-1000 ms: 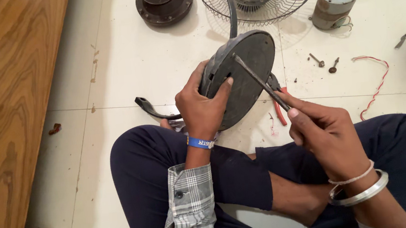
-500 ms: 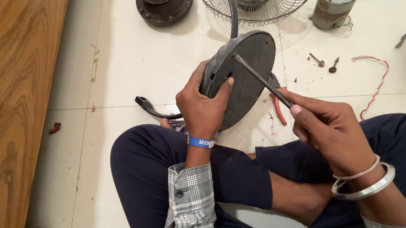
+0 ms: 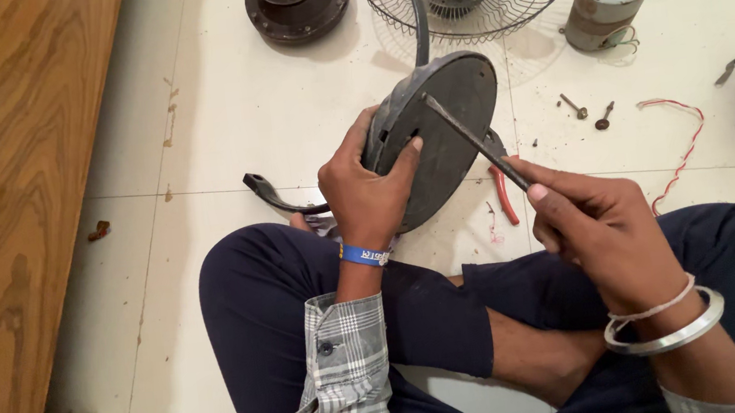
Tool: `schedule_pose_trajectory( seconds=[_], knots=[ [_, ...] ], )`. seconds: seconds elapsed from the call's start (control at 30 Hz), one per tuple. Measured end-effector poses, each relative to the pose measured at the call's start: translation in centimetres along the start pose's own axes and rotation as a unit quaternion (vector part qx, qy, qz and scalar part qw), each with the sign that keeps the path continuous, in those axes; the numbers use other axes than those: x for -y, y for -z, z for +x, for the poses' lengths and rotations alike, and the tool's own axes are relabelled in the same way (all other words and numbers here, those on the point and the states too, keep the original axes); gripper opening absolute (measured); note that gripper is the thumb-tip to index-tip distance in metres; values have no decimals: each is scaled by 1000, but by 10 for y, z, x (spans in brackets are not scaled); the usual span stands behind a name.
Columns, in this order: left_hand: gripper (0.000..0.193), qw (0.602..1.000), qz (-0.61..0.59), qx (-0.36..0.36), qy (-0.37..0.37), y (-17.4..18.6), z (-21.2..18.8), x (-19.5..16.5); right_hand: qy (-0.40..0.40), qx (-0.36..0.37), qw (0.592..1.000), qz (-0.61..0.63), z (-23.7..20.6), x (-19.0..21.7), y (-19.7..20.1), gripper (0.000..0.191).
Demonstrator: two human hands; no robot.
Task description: The person sits on the floor and disassembles the base of a pedestal fan. They use pliers to loosen fasteners on the fan base, pry at the base with a metal rod, and work the base cover apart by hand, with other fan motors and parts scattered on the floor around them.
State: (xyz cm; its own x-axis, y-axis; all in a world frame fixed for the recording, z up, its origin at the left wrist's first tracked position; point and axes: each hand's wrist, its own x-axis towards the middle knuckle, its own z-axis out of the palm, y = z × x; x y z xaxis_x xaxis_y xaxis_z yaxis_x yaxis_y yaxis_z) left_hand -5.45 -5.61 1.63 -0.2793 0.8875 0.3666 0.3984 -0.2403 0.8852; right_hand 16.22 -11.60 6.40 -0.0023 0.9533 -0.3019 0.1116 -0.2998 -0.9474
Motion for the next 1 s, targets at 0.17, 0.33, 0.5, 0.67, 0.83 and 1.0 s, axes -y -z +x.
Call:
schedule_pose_trajectory(
  seconds=[0.17, 0.33, 0.5, 0.67, 0.83, 1.0],
  knots=[
    [41, 1000, 21, 0, -8, 0, -1, -3, 20, 23, 1000, 1, 5, 4, 4, 38],
    [40, 1000, 20, 16, -12, 1, -1, -5, 41, 32, 998, -28, 7, 8, 7, 38],
    [40, 998, 33, 7, -48, 0, 0, -5, 45, 27, 998, -46, 11, 10, 13, 35],
    [38, 999, 36, 16, -37, 0, 1, -3, 69, 8, 994, -86, 12, 10, 9, 33],
    [37, 998, 42, 21, -32, -2, 0, -3, 124, -23, 966, -224, 8, 15, 8, 34],
    [40, 999, 37, 27, -19, -3, -1, -4, 214, -38, 918, -332, 3, 13, 14, 35]
  ],
)
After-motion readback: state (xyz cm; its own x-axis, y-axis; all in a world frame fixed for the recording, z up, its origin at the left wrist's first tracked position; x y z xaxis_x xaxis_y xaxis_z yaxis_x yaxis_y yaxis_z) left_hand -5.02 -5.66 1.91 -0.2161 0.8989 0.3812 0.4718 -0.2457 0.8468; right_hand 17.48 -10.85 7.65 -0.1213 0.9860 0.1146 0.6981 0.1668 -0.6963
